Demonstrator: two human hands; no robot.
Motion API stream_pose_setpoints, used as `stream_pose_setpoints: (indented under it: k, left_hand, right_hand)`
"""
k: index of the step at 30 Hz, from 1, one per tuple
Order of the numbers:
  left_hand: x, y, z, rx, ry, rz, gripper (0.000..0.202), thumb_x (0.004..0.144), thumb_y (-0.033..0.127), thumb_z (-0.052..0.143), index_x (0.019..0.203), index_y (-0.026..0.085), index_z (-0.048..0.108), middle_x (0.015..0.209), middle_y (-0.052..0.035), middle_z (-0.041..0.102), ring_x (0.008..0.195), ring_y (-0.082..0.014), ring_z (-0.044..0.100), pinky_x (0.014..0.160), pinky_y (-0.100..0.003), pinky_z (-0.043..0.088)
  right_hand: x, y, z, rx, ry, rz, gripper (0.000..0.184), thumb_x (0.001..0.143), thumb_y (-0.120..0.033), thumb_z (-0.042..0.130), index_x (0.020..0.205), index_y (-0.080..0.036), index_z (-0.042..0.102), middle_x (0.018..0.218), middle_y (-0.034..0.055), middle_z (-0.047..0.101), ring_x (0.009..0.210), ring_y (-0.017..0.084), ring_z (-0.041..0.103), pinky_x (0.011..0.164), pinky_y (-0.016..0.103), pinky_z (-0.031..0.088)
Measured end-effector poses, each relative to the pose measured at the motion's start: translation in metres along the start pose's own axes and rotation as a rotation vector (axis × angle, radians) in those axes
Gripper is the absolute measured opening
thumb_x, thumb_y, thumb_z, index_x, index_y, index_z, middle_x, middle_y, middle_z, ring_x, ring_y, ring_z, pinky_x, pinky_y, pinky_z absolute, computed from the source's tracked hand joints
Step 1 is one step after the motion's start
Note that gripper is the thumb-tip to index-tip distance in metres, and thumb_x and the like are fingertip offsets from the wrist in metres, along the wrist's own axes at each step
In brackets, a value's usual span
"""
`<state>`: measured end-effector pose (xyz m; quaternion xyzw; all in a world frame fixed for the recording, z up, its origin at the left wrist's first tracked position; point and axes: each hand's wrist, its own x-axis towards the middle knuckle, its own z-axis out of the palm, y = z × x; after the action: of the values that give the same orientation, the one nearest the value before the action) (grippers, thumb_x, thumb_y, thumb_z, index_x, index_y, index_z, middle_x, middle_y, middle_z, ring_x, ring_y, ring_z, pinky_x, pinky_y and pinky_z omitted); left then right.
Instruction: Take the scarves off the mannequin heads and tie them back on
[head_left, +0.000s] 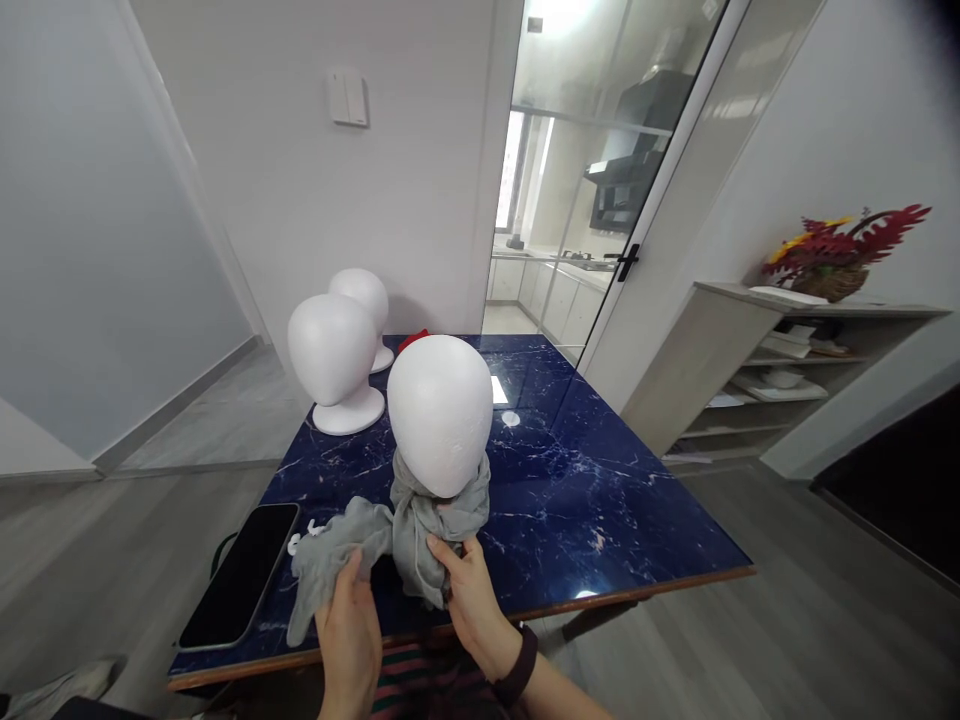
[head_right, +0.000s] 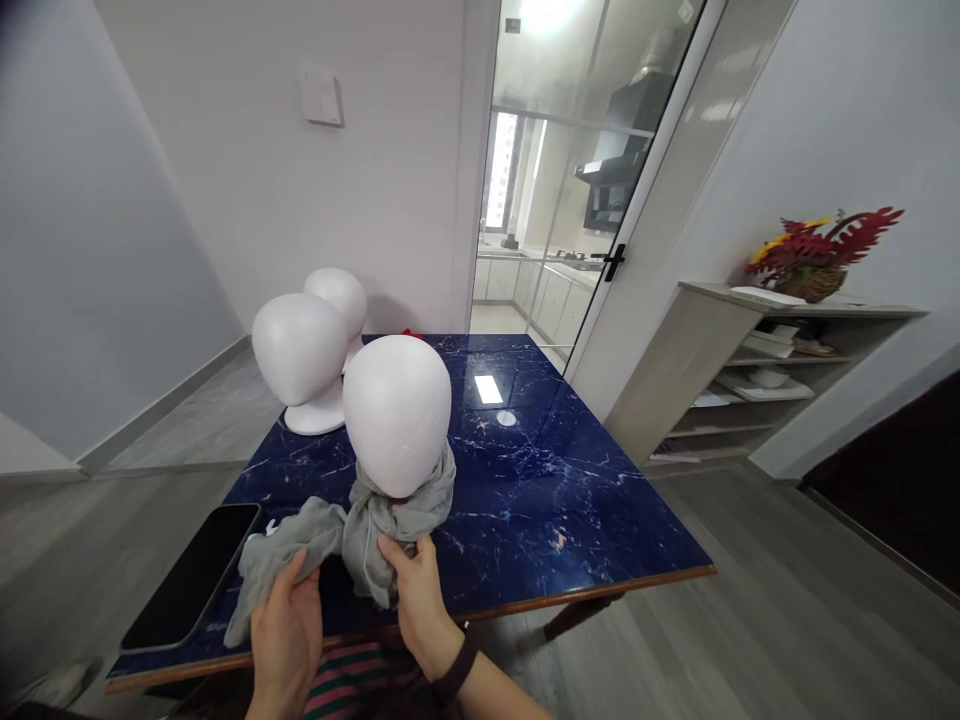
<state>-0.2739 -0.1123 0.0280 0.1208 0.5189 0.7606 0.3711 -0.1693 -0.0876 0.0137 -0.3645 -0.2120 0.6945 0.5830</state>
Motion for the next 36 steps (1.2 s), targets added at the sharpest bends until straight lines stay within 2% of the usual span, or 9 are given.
stream_pose_setpoints:
  k: [4,9,15,21,26,29,31,34,36]
  left_hand:
    - [0.009,-0.016,-0.008,0.359,-0.182,0.218,0.027,0.078,0.035,0.059,0.099,0.018,0.063,0.11,-0.0066,0.064,0.115,-0.0255,0.053,0.108,-0.045,0.032]
    - [0.044,-0.028,-0.017,0.919,-0.672,0.714,0.027,0.079,0.031,0.053,0.102,0.021,0.066,0.111,-0.0095,0.065,0.119,-0.0291,0.05,0.107,-0.047,0.031]
    - [0.052,0.0,0.007,1.091,-1.025,0.815,0.035,0.088,0.027,0.039,0.114,0.022,0.061,0.117,-0.0069,0.064,0.116,-0.0213,0.052,0.103,-0.039,0.037]
    - [0.048,0.016,0.032,1.238,-1.164,0.798,0.034,0.087,0.022,0.033,0.087,0.017,0.066,0.094,-0.0097,0.069,0.092,-0.0219,0.061,0.089,-0.038,0.045]
    - [0.049,0.018,0.053,1.377,-1.182,0.604,0.032,0.083,0.015,0.032,0.084,0.016,0.065,0.093,-0.0103,0.067,0.094,-0.022,0.059,0.09,-0.038,0.04]
    - [0.05,0.023,0.062,1.463,-1.199,0.613,0.027,0.07,0.008,0.041,0.078,0.017,0.065,0.093,-0.0117,0.067,0.099,-0.026,0.056,0.093,-0.042,0.035]
    - [0.051,0.029,0.064,1.465,-1.23,0.611,0.026,0.066,0.006,0.043,0.074,0.018,0.065,0.09,-0.0114,0.066,0.097,-0.0266,0.056,0.094,-0.044,0.033]
    - [0.051,0.038,0.057,1.328,-1.3,0.536,0.022,0.072,0.012,0.045,0.07,0.02,0.065,0.082,-0.0075,0.066,0.091,-0.0239,0.058,0.096,-0.044,0.034]
    - [0.05,0.036,0.044,1.13,-1.197,0.506,0.02,0.079,0.021,0.047,0.084,0.021,0.065,0.091,-0.0066,0.066,0.096,-0.023,0.057,0.098,-0.043,0.035]
  right_hand:
    - [0.004,0.003,-0.004,-0.075,-0.028,-0.057,0.041,0.062,-0.029,0.078,0.099,-0.016,0.066,0.104,0.007,0.068,0.097,0.021,0.061,0.093,0.034,0.043]
    - [0.008,0.001,-0.006,-0.237,-0.139,-0.167,0.03,0.068,-0.03,0.073,0.093,-0.013,0.068,0.093,0.0072,0.07,0.091,0.022,0.063,0.087,0.035,0.045]
    - [0.012,0.006,-0.016,-0.417,-0.117,-0.272,0.04,0.074,-0.039,0.069,0.105,-0.015,0.064,0.097,0.0085,0.069,0.095,0.024,0.061,0.089,0.038,0.045]
    - [0.006,0.005,-0.02,-0.615,-0.157,-0.448,0.04,0.081,-0.035,0.062,0.117,-0.018,0.059,0.101,0.0079,0.067,0.105,0.022,0.057,0.099,0.039,0.039]
    - [0.005,-0.004,-0.022,-0.862,-0.242,-0.581,0.031,0.083,-0.03,0.057,0.112,-0.019,0.063,0.099,0.0076,0.068,0.105,0.022,0.057,0.1,0.04,0.037]
    - [0.007,-0.012,-0.021,-0.967,-0.304,-0.575,0.027,0.08,-0.026,0.058,0.105,-0.02,0.067,0.098,0.0071,0.068,0.099,0.023,0.059,0.095,0.038,0.041]
    - [0.008,-0.019,-0.019,-0.987,-0.333,-0.527,0.026,0.076,-0.027,0.063,0.102,-0.021,0.068,0.098,0.0064,0.069,0.094,0.024,0.061,0.09,0.036,0.043]
    - [0.008,-0.028,-0.016,-0.93,-0.382,-0.459,0.032,0.07,-0.029,0.072,0.101,-0.025,0.069,0.096,0.0039,0.069,0.094,0.024,0.061,0.094,0.036,0.04]
    - [0.007,-0.031,-0.014,-0.892,-0.402,-0.438,0.037,0.065,-0.029,0.076,0.101,-0.025,0.068,0.093,0.0028,0.07,0.099,0.025,0.06,0.098,0.037,0.037]
